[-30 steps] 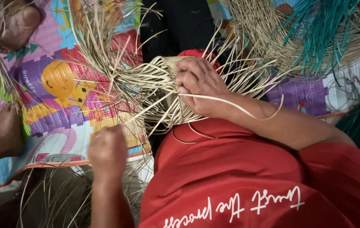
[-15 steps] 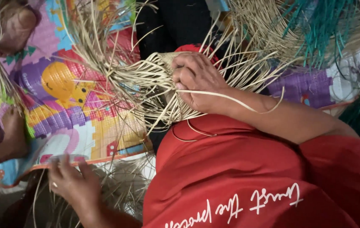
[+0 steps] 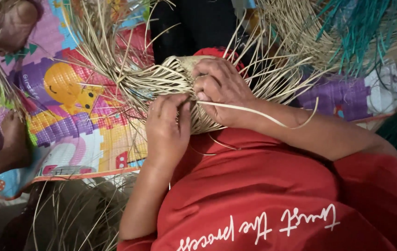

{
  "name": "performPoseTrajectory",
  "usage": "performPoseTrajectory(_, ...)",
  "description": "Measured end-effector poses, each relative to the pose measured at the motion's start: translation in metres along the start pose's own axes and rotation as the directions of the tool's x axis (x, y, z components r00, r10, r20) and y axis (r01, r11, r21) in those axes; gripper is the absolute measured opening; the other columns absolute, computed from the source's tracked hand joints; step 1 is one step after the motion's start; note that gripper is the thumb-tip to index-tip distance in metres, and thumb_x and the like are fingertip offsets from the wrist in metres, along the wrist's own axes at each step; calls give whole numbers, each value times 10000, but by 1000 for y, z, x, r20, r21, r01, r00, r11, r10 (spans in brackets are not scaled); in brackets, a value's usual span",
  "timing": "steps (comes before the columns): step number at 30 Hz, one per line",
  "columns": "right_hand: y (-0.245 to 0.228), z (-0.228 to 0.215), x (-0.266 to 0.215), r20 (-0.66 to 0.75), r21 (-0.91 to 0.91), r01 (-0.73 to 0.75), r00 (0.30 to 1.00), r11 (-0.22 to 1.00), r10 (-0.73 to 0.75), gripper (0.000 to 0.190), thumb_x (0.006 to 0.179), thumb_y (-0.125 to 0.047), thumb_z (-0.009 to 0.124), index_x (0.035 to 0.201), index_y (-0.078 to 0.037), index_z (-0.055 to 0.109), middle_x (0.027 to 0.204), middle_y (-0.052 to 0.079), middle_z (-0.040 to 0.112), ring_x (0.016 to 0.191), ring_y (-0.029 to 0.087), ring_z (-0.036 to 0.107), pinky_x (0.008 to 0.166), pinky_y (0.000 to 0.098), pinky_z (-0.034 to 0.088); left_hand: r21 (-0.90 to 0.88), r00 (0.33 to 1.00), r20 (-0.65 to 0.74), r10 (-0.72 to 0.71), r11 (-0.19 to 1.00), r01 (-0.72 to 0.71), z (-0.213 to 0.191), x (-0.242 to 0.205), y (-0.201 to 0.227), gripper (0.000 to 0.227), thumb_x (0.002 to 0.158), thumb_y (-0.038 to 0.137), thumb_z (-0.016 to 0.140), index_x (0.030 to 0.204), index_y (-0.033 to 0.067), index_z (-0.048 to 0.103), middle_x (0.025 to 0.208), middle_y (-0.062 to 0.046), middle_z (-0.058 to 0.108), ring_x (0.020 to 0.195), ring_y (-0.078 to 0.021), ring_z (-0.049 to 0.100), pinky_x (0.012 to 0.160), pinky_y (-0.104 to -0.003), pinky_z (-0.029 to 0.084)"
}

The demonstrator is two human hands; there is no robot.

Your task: Weaving a basket from dried straw fibers while sitting on a floor mat, using hands and a thin guide tool to thread and tighten the weave.

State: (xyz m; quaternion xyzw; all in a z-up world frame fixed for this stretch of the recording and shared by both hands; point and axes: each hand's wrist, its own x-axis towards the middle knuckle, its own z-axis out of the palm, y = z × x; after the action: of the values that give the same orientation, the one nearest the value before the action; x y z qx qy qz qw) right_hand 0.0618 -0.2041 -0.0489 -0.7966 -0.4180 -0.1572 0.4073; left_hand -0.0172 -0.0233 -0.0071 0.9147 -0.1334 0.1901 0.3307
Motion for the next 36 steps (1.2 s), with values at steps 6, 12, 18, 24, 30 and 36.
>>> performPoseTrajectory(6,2,5,-4,-32,-21,4,999,1000,-5,196,1082,-290,415,1030,-134,520,1168,117,553,1149,402,608,954,552,482,-70,1000,27,7,998,-5,-4,1,-7,274,911,-29,731,1165,17,639,1041,-138,606,956,-343,648,797,-445,551)
performPoseTrajectory(12,-1,2,-1,0,-16,-3,1000,1000,3,149,1071,-264,442,1036,-136,511,1196,121,555,1160,403,607,964,563,482,145,984,-19,176,974,-171,1,0,-25,228,891,41,791,1075,89,664,1030,-95,566,954,-304,596,808,-439,507)
performPoseTrajectory(18,0,3,-2,6,-13,-6,1000,1000,6,143,1069,-254,445,1026,-135,513,1192,125,553,1154,403,606,962,565,482,159,979,77,190,967,-200,-3,9,-26,221,893,60,781,1039,93,618,1059,-90,556,1002,-301,559,845,-438,477)
performPoseTrajectory(24,2,7,-6,-5,-15,-11,1000,1000,11,141,1067,-254,446,1023,-139,514,1180,123,555,1164,404,600,975,561,475,4,925,380,-4,1000,3,-31,26,-15,83,944,102,710,964,67,637,991,-106,606,993,-324,572,851,-447,416)
performPoseTrajectory(30,1,6,-4,-12,-29,2,1000,1000,-2,104,1044,-232,475,1039,-139,521,1191,115,556,1178,400,601,975,565,478,-248,785,604,-134,906,345,-41,28,-23,101,978,113,621,917,50,669,844,-138,676,914,-400,654,895,-509,422)
performPoseTrajectory(36,6,11,-8,-14,-23,-2,1000,1000,2,118,1053,-232,436,1021,-142,505,1167,117,553,1130,388,612,956,552,491,-93,753,630,-191,944,318,-49,40,-14,141,988,207,637,980,81,699,802,-134,715,874,-398,680,862,-481,409)
